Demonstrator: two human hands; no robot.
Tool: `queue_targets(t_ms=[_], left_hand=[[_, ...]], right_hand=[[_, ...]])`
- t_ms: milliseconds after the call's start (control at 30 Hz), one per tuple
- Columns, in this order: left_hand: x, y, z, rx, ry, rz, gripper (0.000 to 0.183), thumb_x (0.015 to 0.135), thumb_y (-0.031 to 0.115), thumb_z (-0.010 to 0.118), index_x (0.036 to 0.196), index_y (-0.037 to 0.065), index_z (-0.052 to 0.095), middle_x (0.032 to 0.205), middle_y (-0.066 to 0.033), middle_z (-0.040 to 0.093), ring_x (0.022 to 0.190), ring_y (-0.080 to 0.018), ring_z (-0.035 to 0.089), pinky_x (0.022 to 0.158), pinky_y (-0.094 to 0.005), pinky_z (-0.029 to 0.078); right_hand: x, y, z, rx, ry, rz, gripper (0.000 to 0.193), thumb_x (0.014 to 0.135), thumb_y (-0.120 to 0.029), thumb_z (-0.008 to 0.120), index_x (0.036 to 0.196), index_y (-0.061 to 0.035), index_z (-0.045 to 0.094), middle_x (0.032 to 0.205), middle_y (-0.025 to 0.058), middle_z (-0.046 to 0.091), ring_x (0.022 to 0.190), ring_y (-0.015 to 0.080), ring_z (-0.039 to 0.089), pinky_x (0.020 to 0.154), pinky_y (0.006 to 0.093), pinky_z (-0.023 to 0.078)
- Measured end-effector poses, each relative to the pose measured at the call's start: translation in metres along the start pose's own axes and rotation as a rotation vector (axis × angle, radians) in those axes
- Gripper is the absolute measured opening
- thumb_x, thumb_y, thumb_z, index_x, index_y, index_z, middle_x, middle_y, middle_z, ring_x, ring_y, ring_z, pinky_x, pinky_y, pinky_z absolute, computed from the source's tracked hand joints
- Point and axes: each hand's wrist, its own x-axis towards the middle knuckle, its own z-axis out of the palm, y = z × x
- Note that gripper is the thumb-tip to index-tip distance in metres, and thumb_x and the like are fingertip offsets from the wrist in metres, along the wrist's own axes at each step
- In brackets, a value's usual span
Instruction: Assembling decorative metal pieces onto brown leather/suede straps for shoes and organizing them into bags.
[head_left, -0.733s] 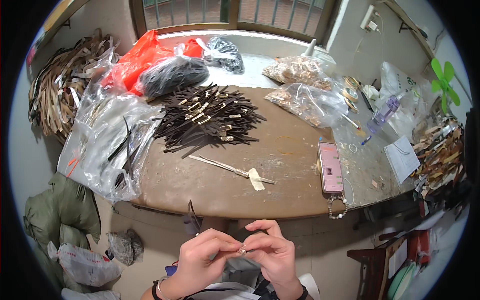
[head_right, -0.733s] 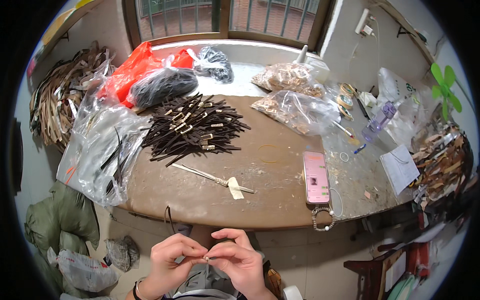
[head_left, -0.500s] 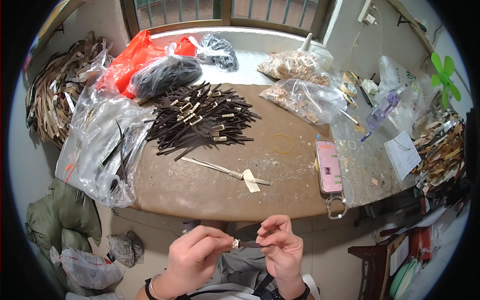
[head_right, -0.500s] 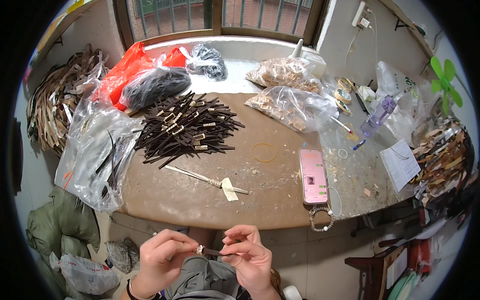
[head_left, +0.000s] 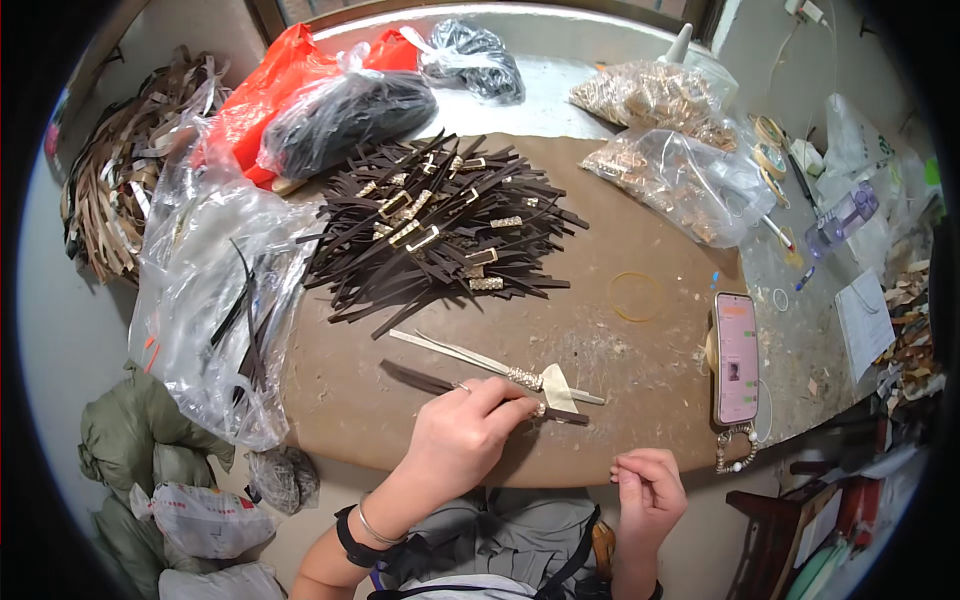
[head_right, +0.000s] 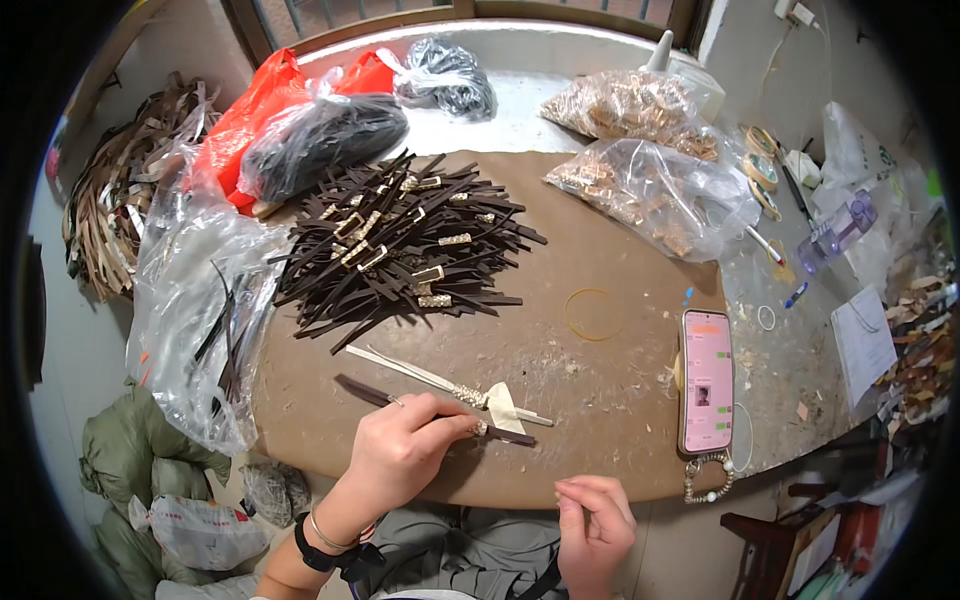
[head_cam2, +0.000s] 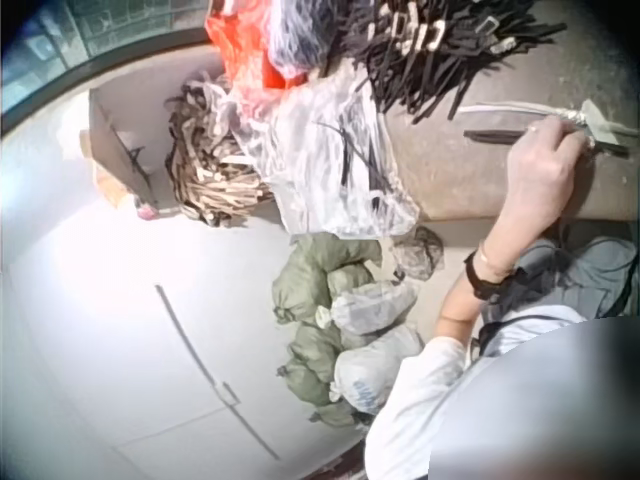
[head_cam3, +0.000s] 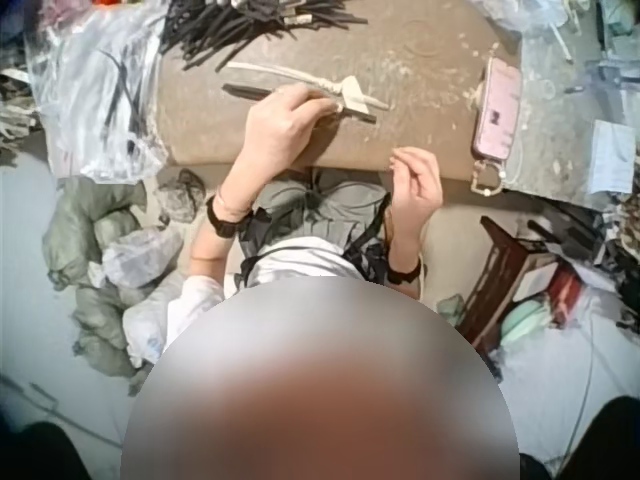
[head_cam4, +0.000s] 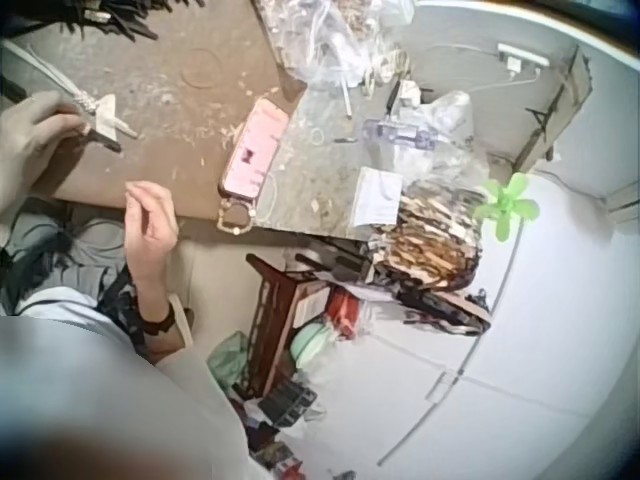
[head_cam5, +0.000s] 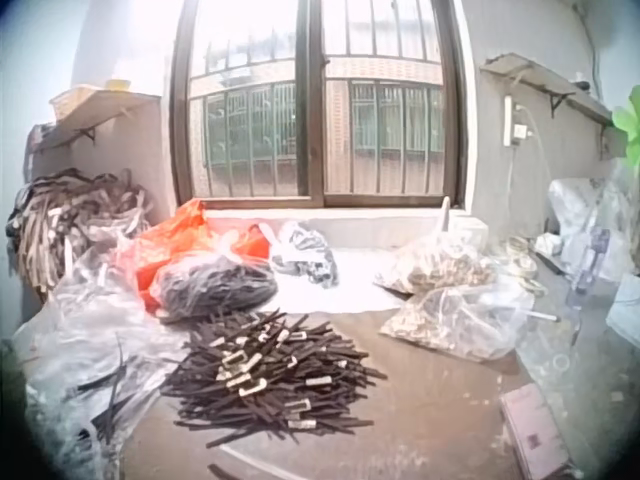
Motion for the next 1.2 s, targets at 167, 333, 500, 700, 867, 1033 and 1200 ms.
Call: queue_targets(t_ms=[167, 333, 500, 700, 867, 1033, 1200], left_hand=[[0.008, 0.0, 0.005, 0.014, -0.01, -0.025, 0.023, 0.069, -0.001, 0.071, 0.089, 0.011, 0.074, 0.089, -0.0006, 0.068, 0.074, -0.0184, 0.065, 0.062, -0.0293, 0.053], [0.012, 0.001, 0.007, -0.009, -0.028, -0.069, 0.027, 0.067, -0.004, 0.071, 0.09, 0.01, 0.075, 0.088, -0.0023, 0.068, 0.073, -0.0193, 0.065, 0.062, -0.0301, 0.053], [0.011, -0.001, 0.004, -0.036, -0.081, -0.079, 0.035, 0.064, -0.004, 0.067, 0.097, 0.007, 0.073, 0.092, -0.0044, 0.066, 0.079, -0.0214, 0.066, 0.066, -0.0313, 0.054], [0.013, 0.001, 0.004, -0.032, -0.083, -0.087, 0.034, 0.064, -0.005, 0.067, 0.096, 0.006, 0.073, 0.092, -0.0045, 0.065, 0.079, -0.0215, 0.065, 0.067, -0.0317, 0.054], [0.011, -0.003, 0.006, -0.024, -0.055, -0.063, 0.034, 0.064, -0.004, 0.067, 0.096, 0.006, 0.073, 0.092, -0.0032, 0.066, 0.077, -0.0203, 0.064, 0.064, -0.03, 0.053], [0.015, 0.0, 0.006, 0.046, -0.046, -0.069, 0.026, 0.065, 0.001, 0.072, 0.089, 0.009, 0.073, 0.088, -0.0012, 0.066, 0.071, -0.0186, 0.062, 0.059, -0.0295, 0.05], [0.014, -0.001, 0.007, 0.074, -0.039, -0.096, 0.021, 0.066, 0.006, 0.079, 0.085, 0.01, 0.072, 0.083, -0.0008, 0.065, 0.067, -0.0195, 0.06, 0.057, -0.0306, 0.048]], right_hand=[[0.01, -0.002, 0.002, -0.189, -0.072, -0.156, 0.016, 0.084, 0.015, 0.059, 0.093, 0.0042, 0.067, 0.092, 0.0131, 0.063, 0.079, 0.0167, 0.063, 0.068, 0.0254, 0.052], [0.016, -0.004, 0.009, -0.411, -0.165, -0.336, 0.025, 0.072, 0.014, 0.063, 0.088, -0.0032, 0.07, 0.088, 0.011, 0.068, 0.076, 0.024, 0.066, 0.067, 0.03, 0.053], [0.025, -0.005, 0.012, -0.527, -0.303, -0.448, 0.029, 0.068, 0.008, 0.066, 0.093, -0.0048, 0.071, 0.095, 0.01, 0.07, 0.079, 0.0263, 0.066, 0.069, 0.0329, 0.054], [0.031, -0.005, 0.03, -0.602, -0.326, -0.502, 0.03, 0.07, 0.002, 0.069, 0.1, -0.0029, 0.071, 0.111, 0.0119, 0.07, 0.079, 0.0262, 0.064, 0.07, 0.035, 0.053], [0.031, -0.009, 0.039, -0.618, -0.317, -0.491, 0.03, 0.072, -0.001, 0.07, 0.101, -0.0031, 0.071, 0.117, 0.0122, 0.069, 0.079, 0.026, 0.061, 0.073, 0.036, 0.052], [0.028, -0.007, 0.04, -0.635, -0.295, -0.367, 0.025, 0.075, 0.002, 0.066, 0.1, -0.004, 0.067, 0.116, 0.0097, 0.071, 0.08, 0.0261, 0.058, 0.075, 0.0345, 0.05], [0.028, -0.01, 0.043, -0.634, -0.291, -0.341, 0.021, 0.078, 0.004, 0.063, 0.098, -0.0037, 0.066, 0.114, 0.0094, 0.072, 0.08, 0.0269, 0.058, 0.075, 0.0345, 0.049]])
